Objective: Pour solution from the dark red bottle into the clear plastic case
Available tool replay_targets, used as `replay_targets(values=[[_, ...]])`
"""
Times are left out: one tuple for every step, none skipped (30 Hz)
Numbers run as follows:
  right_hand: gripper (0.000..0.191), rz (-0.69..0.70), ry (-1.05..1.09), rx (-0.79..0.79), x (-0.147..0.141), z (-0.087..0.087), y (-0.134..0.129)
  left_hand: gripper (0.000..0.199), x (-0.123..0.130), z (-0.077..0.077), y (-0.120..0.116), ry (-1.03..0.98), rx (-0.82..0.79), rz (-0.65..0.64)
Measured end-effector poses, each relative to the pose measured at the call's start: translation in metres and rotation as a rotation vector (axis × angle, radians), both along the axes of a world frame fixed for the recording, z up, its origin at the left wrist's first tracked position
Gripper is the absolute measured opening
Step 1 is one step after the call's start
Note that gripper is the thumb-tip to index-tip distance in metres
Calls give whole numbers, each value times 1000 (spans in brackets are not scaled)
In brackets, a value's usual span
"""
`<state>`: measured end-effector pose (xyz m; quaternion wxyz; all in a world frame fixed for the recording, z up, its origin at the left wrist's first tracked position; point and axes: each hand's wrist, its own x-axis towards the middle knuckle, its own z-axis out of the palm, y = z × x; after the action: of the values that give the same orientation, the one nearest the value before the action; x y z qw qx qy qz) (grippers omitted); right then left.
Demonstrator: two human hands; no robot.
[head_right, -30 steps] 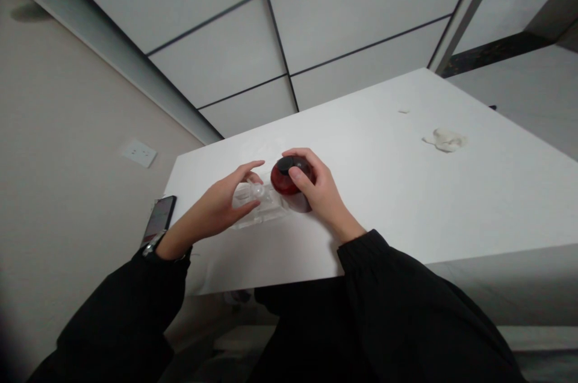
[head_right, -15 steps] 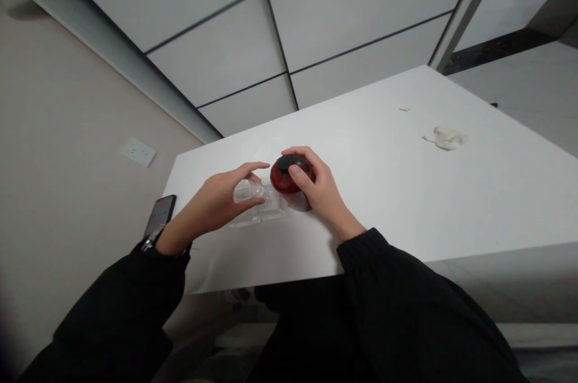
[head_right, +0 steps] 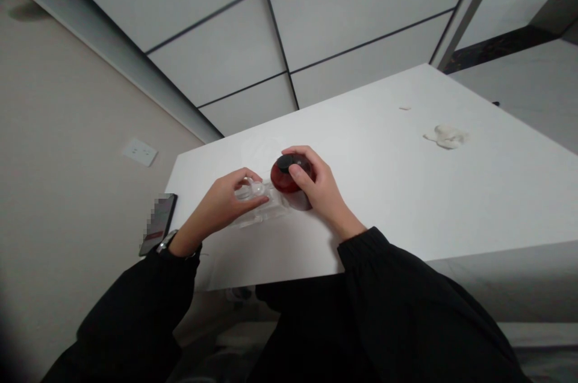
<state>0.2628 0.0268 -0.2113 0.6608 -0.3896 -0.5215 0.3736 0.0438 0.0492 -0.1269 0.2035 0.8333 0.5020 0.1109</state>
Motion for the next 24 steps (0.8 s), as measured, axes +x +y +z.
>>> replay_targets(values=[[57,-1,3,2,0,0,0,29,1,-1,0,-11,-5,1],[57,-3,5,6,0,0,0,30,1,-1,-1,-24,-9,0],[57,-4,6,13,0,0,0,31,1,-2,-1,-36,-9,-2],[56,-5,5,20,0,0,0,33,1,-3,0,-46,-5,-2],[56,-7,3,25,0,0,0,35,1,-4,0,-54,2,-3],[56,-8,-1,26,0,0,0,35,1,-5,0,-60,6,-4],[57,-8,-5,25,-1,0,0,35,0,-6,0,-65,7,-4],[57,-9,-9,22,-1,0,0,34,0,-7,0,-70,6,-4],[57,-10,-11,19,-1,0,0,32,0,-7,0,-76,3,-4],[58,-11,-13,18,-1,0,0,30,0,-7,1,-84,-2,-4],[58,-12,-13,17,0,0,0,29,0,-7,1,-92,-7,-6],[59,-11,-12,16,0,0,0,28,0,-8,1,-101,-12,-10],[59,-10,-10,14,0,0,0,27,0,-7,1,-110,-18,-14],[59,-8,-8,11,0,0,0,27,0,-7,1,-119,-25,-17],[60,-5,-6,7,0,0,0,26,0,-7,1,-127,-33,-19],[60,-3,-4,6,-1,0,0,26,0,-6,1,-135,-41,-19],[60,0,-2,5,-1,0,0,25,0,-6,1,-142,-49,-19],[60,2,1,6,-1,-1,0,25,0,-5,1,-147,-55,-19],[59,3,4,8,-1,0,0,24,0,-4,1,-150,-60,-19],[59,3,5,11,-1,0,0,24,1,-4,0,-149,-62,-20],[58,1,5,13,-1,0,0,24,1,-3,0,-143,-62,-22],[58,0,5,14,-1,0,0,26,1,-3,0,-131,-61,-16],[58,-2,4,14,-1,0,0,28,2,-3,0,-117,-62,1],[58,-4,2,13,-1,1,0,32,2,-3,0,-104,-61,24]])
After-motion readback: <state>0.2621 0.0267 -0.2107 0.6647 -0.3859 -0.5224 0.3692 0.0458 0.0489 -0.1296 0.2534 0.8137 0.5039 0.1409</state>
